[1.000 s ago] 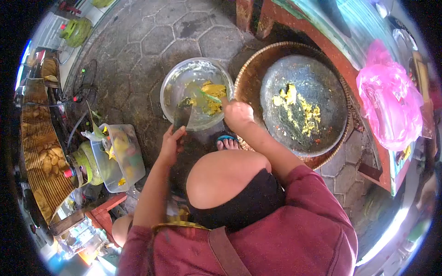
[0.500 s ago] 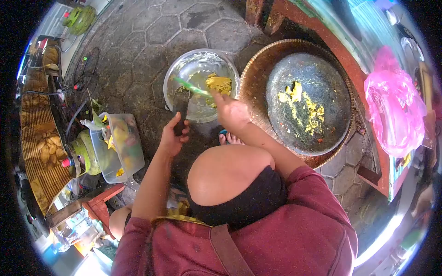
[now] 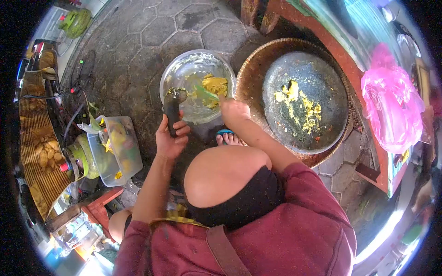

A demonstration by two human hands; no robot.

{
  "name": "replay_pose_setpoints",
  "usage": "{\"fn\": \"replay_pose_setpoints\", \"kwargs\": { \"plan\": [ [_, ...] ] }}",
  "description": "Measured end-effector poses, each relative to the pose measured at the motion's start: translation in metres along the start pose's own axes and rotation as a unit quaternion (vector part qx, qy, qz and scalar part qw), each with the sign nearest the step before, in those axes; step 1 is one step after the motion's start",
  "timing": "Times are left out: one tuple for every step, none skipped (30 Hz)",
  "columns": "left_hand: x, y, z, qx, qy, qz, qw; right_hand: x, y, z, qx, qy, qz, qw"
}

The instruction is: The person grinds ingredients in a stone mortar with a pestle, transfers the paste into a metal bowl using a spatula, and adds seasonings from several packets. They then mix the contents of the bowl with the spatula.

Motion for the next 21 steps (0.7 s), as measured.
{"fn": "replay_pose_setpoints", "kwargs": {
  "plan": [
    [-0.002, 0.0, -0.001, -0.001, 0.002, -0.002, 1.0, -0.001, -0.003, -0.001, -0.024, -0.016, -0.002, 1.0],
    [0.0, 0.003, 0.0, -0.017, 0.0, -0.004, 1.0, -0.002, 0.002, -0.007, -0.017, -0.016, -0.007, 1.0],
    [0.0, 0.001, -0.001, -0.027, -0.004, -0.005, 1.0, 0.005, 0.005, -0.003, -0.055, -0.024, 0.032, 0.998],
    [0.0, -0.002, 0.0, -0.022, -0.004, 0.0, 1.0, 0.012, 0.006, 0.002, -0.095, -0.031, 0.072, 0.992],
    [0.0, -0.001, 0.002, -0.02, -0.021, 0.004, 1.0, 0.017, 0.008, 0.003, -0.127, -0.063, 0.111, 0.984],
    [0.001, -0.001, 0.001, -0.019, -0.036, 0.007, 0.999, 0.017, 0.006, 0.002, -0.128, -0.062, 0.106, 0.984],
    [0.003, 0.001, 0.0, -0.028, -0.051, 0.01, 0.998, 0.014, 0.001, 0.0, -0.056, -0.032, 0.071, 0.995],
    [0.005, 0.002, -0.002, -0.027, -0.052, 0.012, 0.998, 0.011, -0.005, -0.002, 0.014, -0.003, 0.037, 0.999],
    [0.008, 0.004, -0.005, -0.019, -0.04, 0.009, 0.999, 0.005, -0.007, 0.001, 0.046, 0.046, 0.046, 0.997],
    [0.005, 0.005, -0.007, -0.011, -0.03, 0.005, 0.999, 0.003, -0.008, 0.002, 0.041, 0.042, 0.047, 0.997],
    [0.0, 0.001, -0.008, -0.009, -0.033, 0.0, 0.999, 0.001, -0.011, 0.003, -0.002, 0.026, 0.033, 0.999],
    [0.001, 0.003, -0.007, 0.011, 0.0, -0.002, 1.0, 0.004, -0.005, 0.006, -0.034, 0.008, 0.016, 0.999],
    [0.003, 0.007, -0.006, 0.03, 0.033, -0.002, 0.999, 0.009, 0.002, 0.012, -0.1, -0.024, 0.042, 0.994],
    [0.003, 0.006, -0.006, 0.031, 0.03, -0.003, 0.999, 0.013, 0.002, 0.018, -0.103, -0.025, 0.043, 0.993],
    [0.003, 0.005, -0.008, 0.044, 0.053, -0.021, 0.997, 0.018, 0.005, 0.024, -0.17, -0.055, 0.102, 0.979],
    [0.004, 0.005, -0.009, 0.055, 0.076, -0.039, 0.995, 0.022, 0.007, 0.027, -0.236, -0.085, 0.16, 0.955],
    [0.007, 0.008, -0.01, 0.053, 0.074, -0.038, 0.995, 0.016, 0.005, 0.02, -0.236, -0.089, 0.159, 0.955],
    [0.009, 0.008, -0.013, 0.052, 0.091, -0.052, 0.993, 0.01, -0.001, 0.016, -0.157, -0.035, 0.113, 0.981],
    [0.007, 0.006, -0.016, 0.053, 0.105, -0.064, 0.991, 0.005, -0.006, 0.011, -0.078, 0.018, 0.066, 0.995],
    [0.003, 0.003, -0.019, 0.057, 0.1, -0.065, 0.991, 0.003, -0.009, 0.006, -0.085, 0.016, 0.068, 0.994],
    [0.003, 0.002, -0.021, 0.058, 0.113, -0.071, 0.989, 0.01, -0.003, 0.009, -0.138, -0.028, 0.094, 0.986]
  ]
}}
Point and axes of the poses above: each hand's wrist, its own y-axis away from the middle knuckle, its own z-axis out of the back of the hand, x = y × z, the point moved 1 cm from there along -y, towards the middle knuckle, and after that the axes turned 14 degrees about -y, right-handed, at the moved point
